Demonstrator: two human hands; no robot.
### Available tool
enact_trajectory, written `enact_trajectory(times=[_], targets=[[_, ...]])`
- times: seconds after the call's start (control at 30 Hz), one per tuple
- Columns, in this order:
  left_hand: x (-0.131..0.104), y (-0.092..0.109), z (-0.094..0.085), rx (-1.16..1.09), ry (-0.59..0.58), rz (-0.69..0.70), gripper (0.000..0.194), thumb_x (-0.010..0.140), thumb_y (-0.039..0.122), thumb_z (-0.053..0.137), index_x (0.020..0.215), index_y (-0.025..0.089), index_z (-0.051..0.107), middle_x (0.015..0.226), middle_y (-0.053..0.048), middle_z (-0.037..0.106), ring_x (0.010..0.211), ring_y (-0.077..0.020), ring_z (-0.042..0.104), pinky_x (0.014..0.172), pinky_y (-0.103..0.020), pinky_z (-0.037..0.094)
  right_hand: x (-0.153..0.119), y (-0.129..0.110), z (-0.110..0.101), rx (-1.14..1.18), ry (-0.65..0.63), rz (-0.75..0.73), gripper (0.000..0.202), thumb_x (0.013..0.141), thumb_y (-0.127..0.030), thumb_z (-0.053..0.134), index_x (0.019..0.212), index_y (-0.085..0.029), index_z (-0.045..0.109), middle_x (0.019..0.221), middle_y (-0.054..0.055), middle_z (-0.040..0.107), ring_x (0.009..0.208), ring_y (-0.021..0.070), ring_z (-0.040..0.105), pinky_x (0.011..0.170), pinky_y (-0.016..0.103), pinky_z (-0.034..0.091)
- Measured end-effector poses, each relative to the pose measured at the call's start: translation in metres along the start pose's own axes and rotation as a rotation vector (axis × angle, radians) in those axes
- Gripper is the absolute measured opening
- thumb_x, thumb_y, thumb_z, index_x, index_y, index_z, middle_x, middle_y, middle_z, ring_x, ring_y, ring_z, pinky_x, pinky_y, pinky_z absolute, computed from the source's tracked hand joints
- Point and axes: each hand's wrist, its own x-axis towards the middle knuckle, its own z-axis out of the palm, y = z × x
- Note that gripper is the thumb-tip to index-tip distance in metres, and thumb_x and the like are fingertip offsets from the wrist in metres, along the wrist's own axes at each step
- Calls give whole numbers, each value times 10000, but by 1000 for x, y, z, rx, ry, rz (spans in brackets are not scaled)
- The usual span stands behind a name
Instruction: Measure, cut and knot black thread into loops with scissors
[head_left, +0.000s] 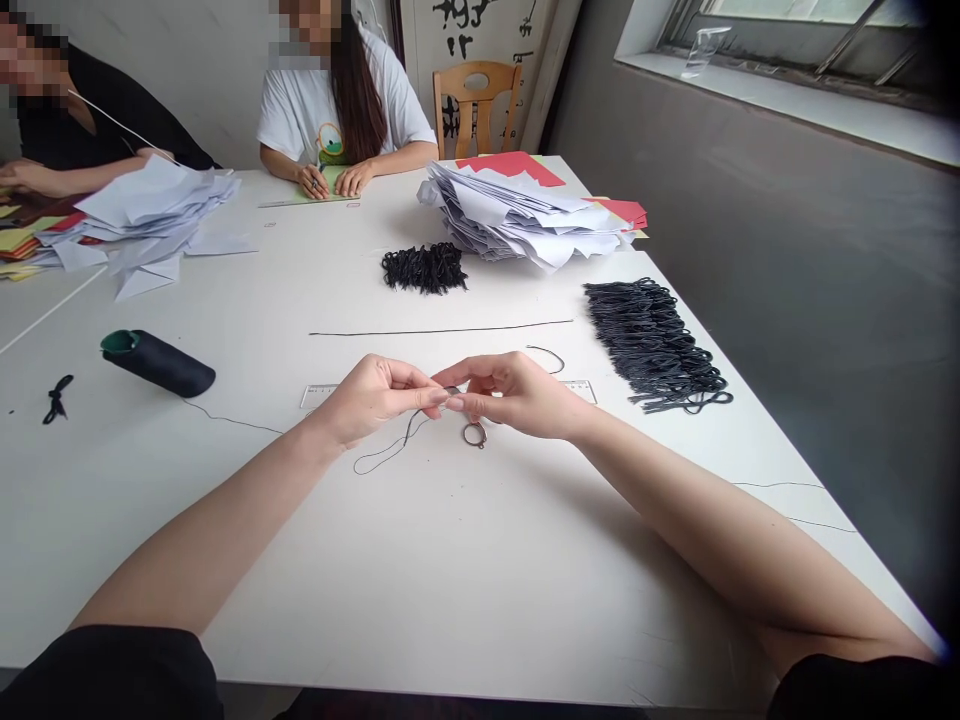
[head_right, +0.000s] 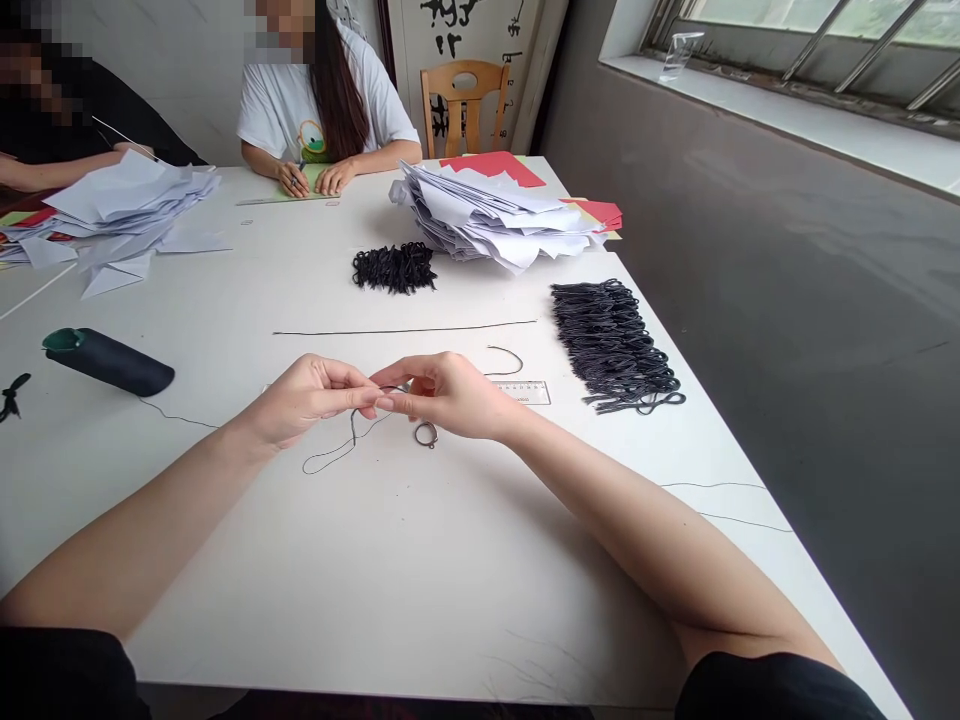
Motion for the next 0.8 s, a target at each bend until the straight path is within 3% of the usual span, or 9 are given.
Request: enact_trajectory(times=[0.1,0.17,0.3,0.43,0.67,0.8], targets=[[1,-2,1,42,1,-23,198,746,349,724,675,165,746,628,-30,667,507,-76,405,532,-243,340,3,12,4,110,56,23,362,771,-483,694,821,-126,680,731,67,675,565,116,527,503,261,384],[1,-5,1,56,-11,-44,210,740,366,728,674,168,748,631,-30,669,502,-75,383,523,-242,332,2,14,3,48,81,18,312,782,-446,686,763,-137,661,720,56,669,590,120,540,534,262,403],[3,-9,0,59,-76,-63,225,735,386,728,698,166,754,715,-59,709,576,-100,444,540,-237,349,-1,5,-1,-238,112,-51,175,866,-309,572,789,-164,631,764,28,677,641,110,550,613,250,416],[4,-10,0,59,-101,-100,255,739,411,724,733,159,759,769,-75,732,529,-84,389,520,-235,340,-3,0,-13,-443,158,-121,145,875,-252,524,821,-163,626,770,28,674,623,107,526,613,248,396],[6,-12,1,79,-135,-121,261,753,421,715,754,165,763,809,-83,741,544,-84,431,519,-222,359,-6,-3,-35,-534,259,-38,127,841,-252,558,835,-163,648,778,31,676,562,93,491,550,235,358],[8,-16,-1,67,-158,-164,310,745,457,715,787,154,759,876,-100,742,433,-43,298,430,-231,291,-6,-4,-37,-556,302,-1,138,828,-266,567,834,-161,657,799,43,682,543,91,487,538,240,357]])
